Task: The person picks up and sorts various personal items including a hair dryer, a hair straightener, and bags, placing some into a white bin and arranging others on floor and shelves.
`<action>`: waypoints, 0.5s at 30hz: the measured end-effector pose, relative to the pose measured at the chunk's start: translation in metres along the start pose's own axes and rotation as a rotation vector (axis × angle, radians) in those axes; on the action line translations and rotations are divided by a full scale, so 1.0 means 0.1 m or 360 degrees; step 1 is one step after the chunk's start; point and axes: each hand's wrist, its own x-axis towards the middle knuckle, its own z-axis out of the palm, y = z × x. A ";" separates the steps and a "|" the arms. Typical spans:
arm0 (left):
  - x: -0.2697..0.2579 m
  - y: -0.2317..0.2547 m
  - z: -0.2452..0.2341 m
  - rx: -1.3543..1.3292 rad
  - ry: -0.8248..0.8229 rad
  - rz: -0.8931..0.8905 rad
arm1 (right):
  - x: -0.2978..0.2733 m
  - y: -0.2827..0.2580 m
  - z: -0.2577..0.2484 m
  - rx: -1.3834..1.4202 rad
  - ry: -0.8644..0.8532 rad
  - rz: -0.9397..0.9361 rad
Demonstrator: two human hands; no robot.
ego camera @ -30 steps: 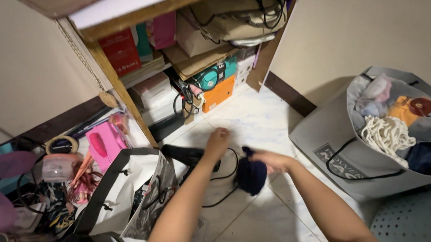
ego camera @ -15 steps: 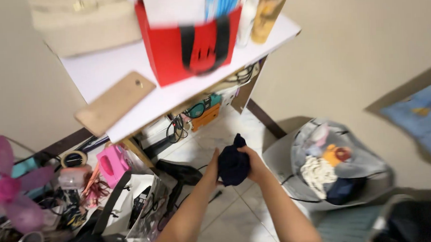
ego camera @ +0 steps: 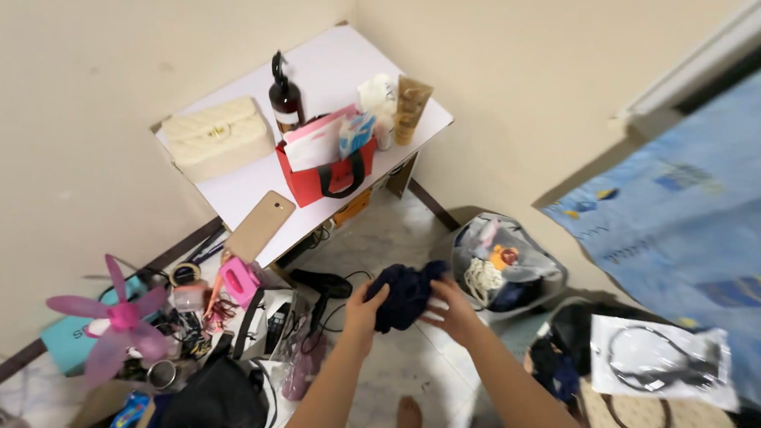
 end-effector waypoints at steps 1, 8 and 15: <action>-0.15 0.07 0.07 0.0129 -0.0006 0.0082 | -0.17 -0.02 -0.03 0.0011 0.0005 -0.0005; -0.89 0.41 0.42 0.0662 0.0085 0.0674 | -1.17 0.02 -0.08 0.0024 -0.0219 -0.0063; -1.51 0.40 0.99 0.0899 -0.0482 0.0349 | -1.82 0.03 -0.01 0.0504 -0.0386 -0.0010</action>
